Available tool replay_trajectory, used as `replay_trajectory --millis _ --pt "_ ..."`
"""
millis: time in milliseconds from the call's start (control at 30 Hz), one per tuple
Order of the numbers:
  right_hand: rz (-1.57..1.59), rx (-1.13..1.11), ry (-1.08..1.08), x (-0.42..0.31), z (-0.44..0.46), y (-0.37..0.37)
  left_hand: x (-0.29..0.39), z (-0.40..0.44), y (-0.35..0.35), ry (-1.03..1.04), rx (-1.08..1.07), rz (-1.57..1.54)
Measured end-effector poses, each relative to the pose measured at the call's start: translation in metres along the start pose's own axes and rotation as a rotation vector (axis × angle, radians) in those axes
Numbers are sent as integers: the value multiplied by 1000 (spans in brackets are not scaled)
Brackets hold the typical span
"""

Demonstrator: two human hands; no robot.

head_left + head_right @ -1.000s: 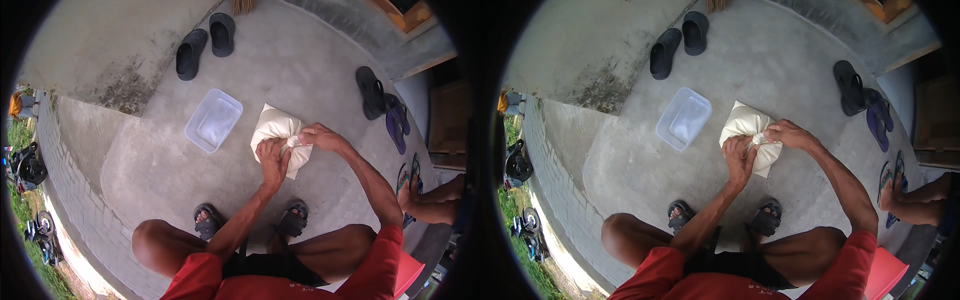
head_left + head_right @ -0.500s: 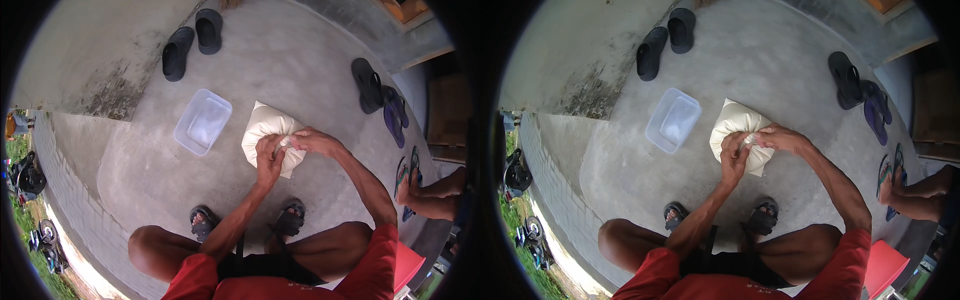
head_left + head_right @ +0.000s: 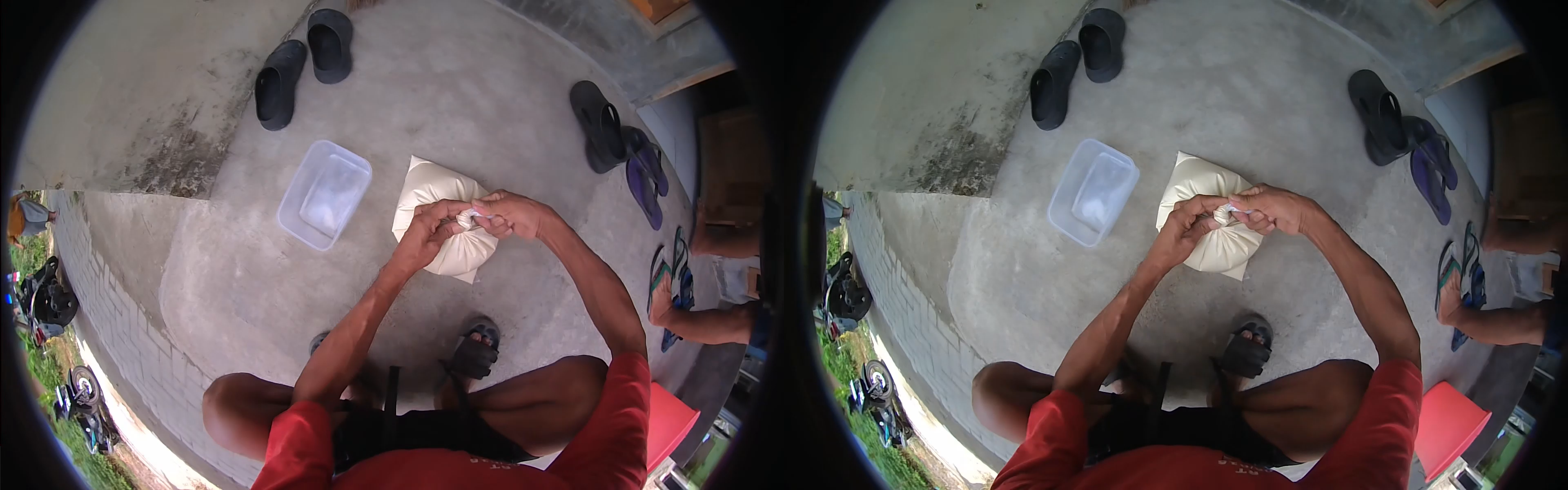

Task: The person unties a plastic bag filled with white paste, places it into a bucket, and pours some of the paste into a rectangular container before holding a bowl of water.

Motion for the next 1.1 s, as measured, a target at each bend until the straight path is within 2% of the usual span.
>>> replay_trajectory --millis 133,200,333,367,400,433,500,533,600,633,767,833,867,933,967,1033,1100 --pt "-17 -3 53 -1 7 5 -13 -2 0 -37 -21 -69" --pt "-366 143 123 -11 5 -2 -24 -4 -1 -70 -18 -261" --pt "-542 290 -3 -17 7 7 -20 -3 -8 -114 5 -293" --pt "-742 441 -125 -28 2 1 -15 -3 -9 -117 5 -291" --pt "-941 595 -249 -45 -8 6 -11 -3 -10 -107 -5 -131" --pt "-939 599 -249 -44 -12 13 -7 -2 -11 -95 -16 28" --pt "-1624 1121 -779 -82 -61 69 -3 -2 -9 -57 21 58" --pt "-1624 1122 -781 -76 -63 77 1 -1 -10 -20 61 89" --pt "-1343 984 -453 -51 -50 60 -3 0 -6 -89 103 -27" --pt "-1339 988 -446 -45 -48 62 -8 -3 -3 -162 138 -148" --pt "-1263 1019 -369 -32 -36 49 -11 3 5 -224 102 -170" --pt "-1294 1008 -446 -34 -37 47 9 9 2 -77 60 198" --pt "-1293 1012 -445 -33 -38 43 11 9 -1 -75 57 197" --pt "-1278 964 -483 -32 -35 42 39 7 9 54 -87 754" --pt "-1275 966 -486 -33 -35 40 41 9 9 54 -89 758" --pt "-1273 952 -460 -33 -34 40 53 8 17 210 -112 987" --pt "-1285 929 -419 -31 -31 39 48 10 20 239 -116 1024"
Point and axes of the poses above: each hand's wrist, its own z-axis towards the middle knuckle, its own y-axis out of the palm, x = y × z, the point moved 9 cm from there along z, towards the middle knuckle, and after that the axes turned 5 degrees about -x, right-handed, at the moved point
